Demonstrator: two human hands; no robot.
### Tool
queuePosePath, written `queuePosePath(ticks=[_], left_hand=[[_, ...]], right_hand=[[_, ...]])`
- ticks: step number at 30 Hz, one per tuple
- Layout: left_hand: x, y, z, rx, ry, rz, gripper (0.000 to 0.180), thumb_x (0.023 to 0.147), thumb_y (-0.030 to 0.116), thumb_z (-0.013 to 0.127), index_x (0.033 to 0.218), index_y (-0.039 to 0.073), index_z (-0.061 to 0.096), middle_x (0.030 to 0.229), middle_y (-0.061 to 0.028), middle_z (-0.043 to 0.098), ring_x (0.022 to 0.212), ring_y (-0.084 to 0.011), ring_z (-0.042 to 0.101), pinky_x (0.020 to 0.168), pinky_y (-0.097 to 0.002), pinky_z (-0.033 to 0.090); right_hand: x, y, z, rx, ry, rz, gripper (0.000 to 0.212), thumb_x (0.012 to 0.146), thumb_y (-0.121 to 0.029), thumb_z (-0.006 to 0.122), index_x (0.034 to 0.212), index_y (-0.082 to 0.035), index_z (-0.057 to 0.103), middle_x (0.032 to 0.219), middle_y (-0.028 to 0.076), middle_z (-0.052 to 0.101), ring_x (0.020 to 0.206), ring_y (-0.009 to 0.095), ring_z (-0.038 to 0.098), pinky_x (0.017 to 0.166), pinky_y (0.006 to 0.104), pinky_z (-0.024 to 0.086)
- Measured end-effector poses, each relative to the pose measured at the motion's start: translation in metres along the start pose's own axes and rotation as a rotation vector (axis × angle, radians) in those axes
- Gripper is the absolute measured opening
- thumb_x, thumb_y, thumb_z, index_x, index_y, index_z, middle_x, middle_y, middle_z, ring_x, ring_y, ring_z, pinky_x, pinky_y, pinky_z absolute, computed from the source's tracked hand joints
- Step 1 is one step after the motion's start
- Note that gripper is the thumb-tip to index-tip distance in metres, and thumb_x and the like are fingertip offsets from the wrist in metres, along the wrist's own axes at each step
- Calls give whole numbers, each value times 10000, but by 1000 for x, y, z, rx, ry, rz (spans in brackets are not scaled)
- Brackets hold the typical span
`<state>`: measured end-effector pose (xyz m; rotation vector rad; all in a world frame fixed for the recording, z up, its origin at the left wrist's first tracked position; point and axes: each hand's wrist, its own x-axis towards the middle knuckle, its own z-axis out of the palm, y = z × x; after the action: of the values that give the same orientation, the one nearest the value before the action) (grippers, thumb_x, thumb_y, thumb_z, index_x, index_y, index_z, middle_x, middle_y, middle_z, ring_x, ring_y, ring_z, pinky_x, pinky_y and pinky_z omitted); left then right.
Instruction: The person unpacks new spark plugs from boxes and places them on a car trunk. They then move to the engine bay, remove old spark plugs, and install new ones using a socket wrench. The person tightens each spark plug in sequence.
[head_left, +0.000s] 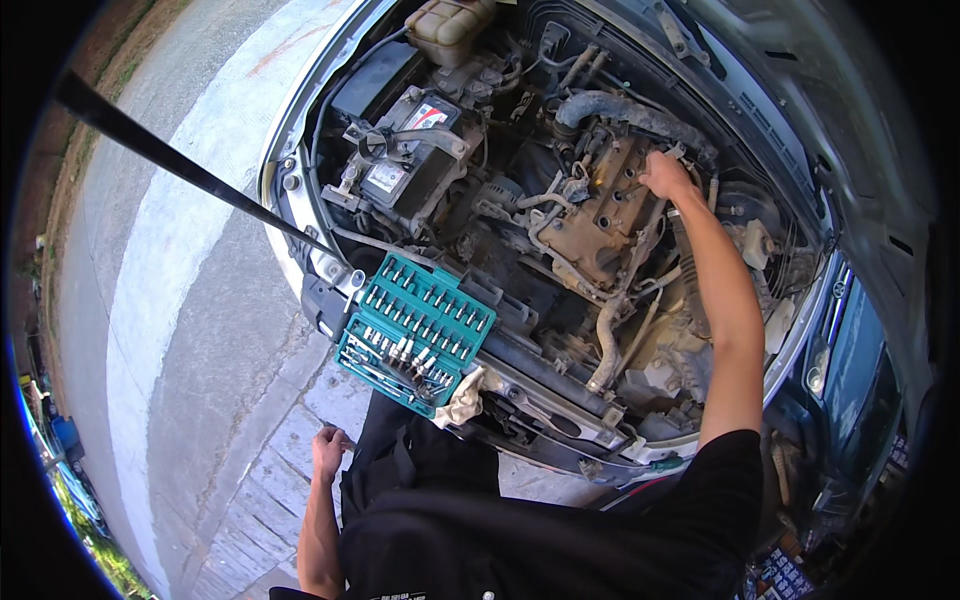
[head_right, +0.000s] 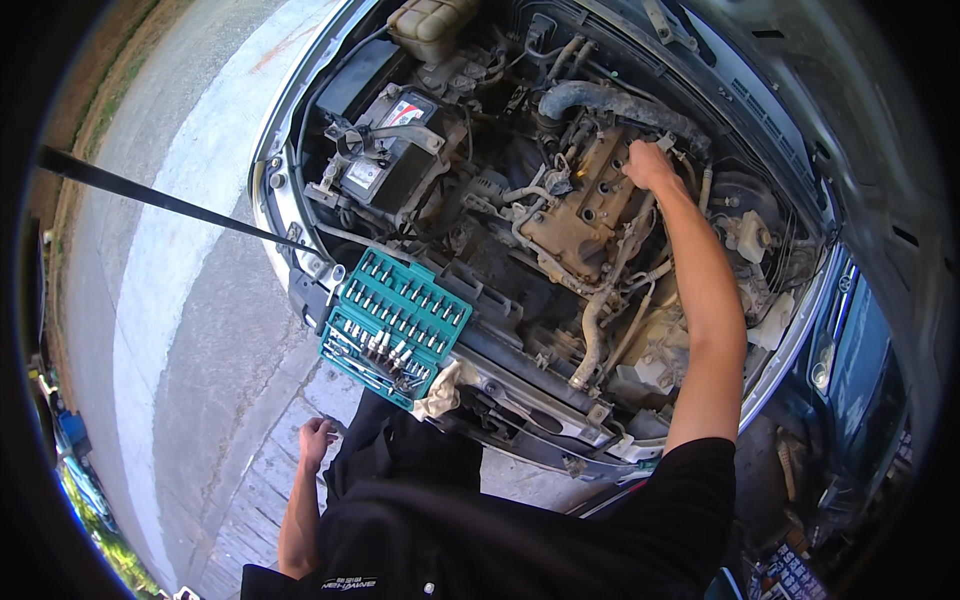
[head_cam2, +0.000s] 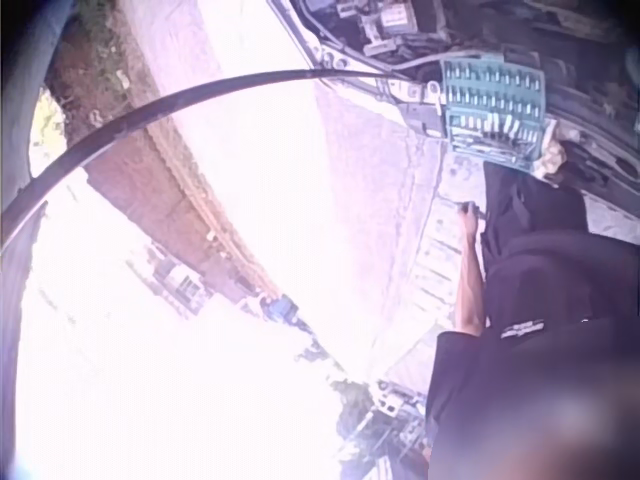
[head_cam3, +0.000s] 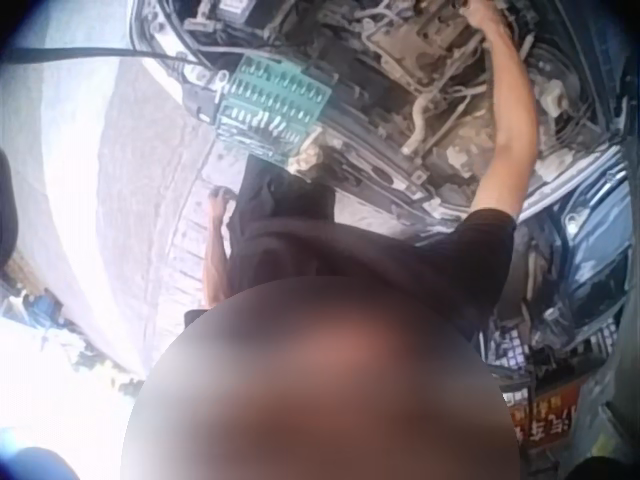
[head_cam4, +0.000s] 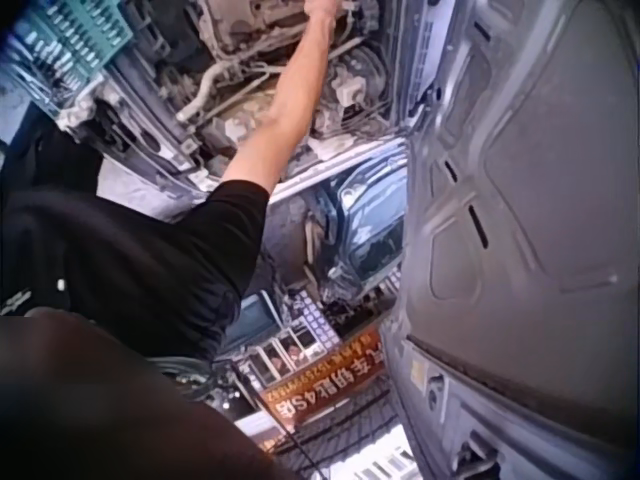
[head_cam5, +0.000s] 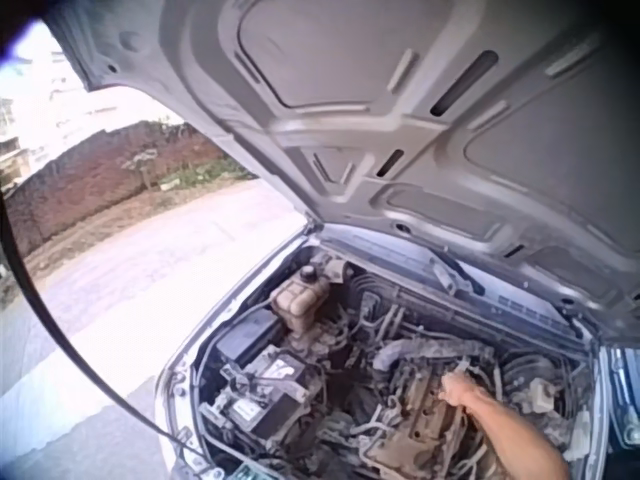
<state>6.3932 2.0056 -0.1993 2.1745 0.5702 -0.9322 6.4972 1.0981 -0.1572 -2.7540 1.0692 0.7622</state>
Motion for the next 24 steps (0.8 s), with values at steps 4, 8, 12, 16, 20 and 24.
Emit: queuePosePath(ticks=[4,8,12,16,20,24], left_hand=[[3,2,5,-13,-6,1,222,1004,167,647,975,-41,719,823,-97,753,696,-164,722,633,-301,540],[6,-1,0,0,17,16,239,1017,186,652,1007,-42,719,860,-104,760,710,-173,735,639,-302,556],[7,-5,-6,38,-4,-17,276,1042,214,656,1079,-52,715,921,-129,777,725,-188,756,647,-301,577],[5,-7,-6,69,5,-29,281,1043,222,654,1075,-51,714,921,-136,783,718,-190,758,647,-303,577],[4,-5,0,76,0,-9,292,1043,229,654,1073,-55,715,915,-139,784,727,-190,761,650,-303,576],[2,-3,5,69,13,-5,260,1009,194,651,1003,-53,732,853,-111,766,709,-166,740,647,-305,574]], right_hand=[[-1,3,-4,27,8,3,370,1049,-277,699,1253,31,703,1298,258,718,1223,432,681,1004,536,562],[2,5,-9,5,-58,-108,342,1049,-269,694,1231,20,717,1269,261,728,1201,434,690,982,529,570],[4,4,-6,6,-13,-60,300,1061,-245,664,1191,14,743,1244,271,737,1180,442,701,968,531,576],[4,3,-2,18,72,-117,292,1029,-250,692,1126,20,744,1168,310,732,1127,473,705,942,551,566],[-1,7,-2,-25,-16,-35,367,1063,-298,669,1205,35,729,1250,277,730,1205,449,683,990,535,558],[-8,7,-7,-15,-33,-143,379,1049,-310,696,1167,50,718,1200,281,733,1161,462,688,967,554,549]])
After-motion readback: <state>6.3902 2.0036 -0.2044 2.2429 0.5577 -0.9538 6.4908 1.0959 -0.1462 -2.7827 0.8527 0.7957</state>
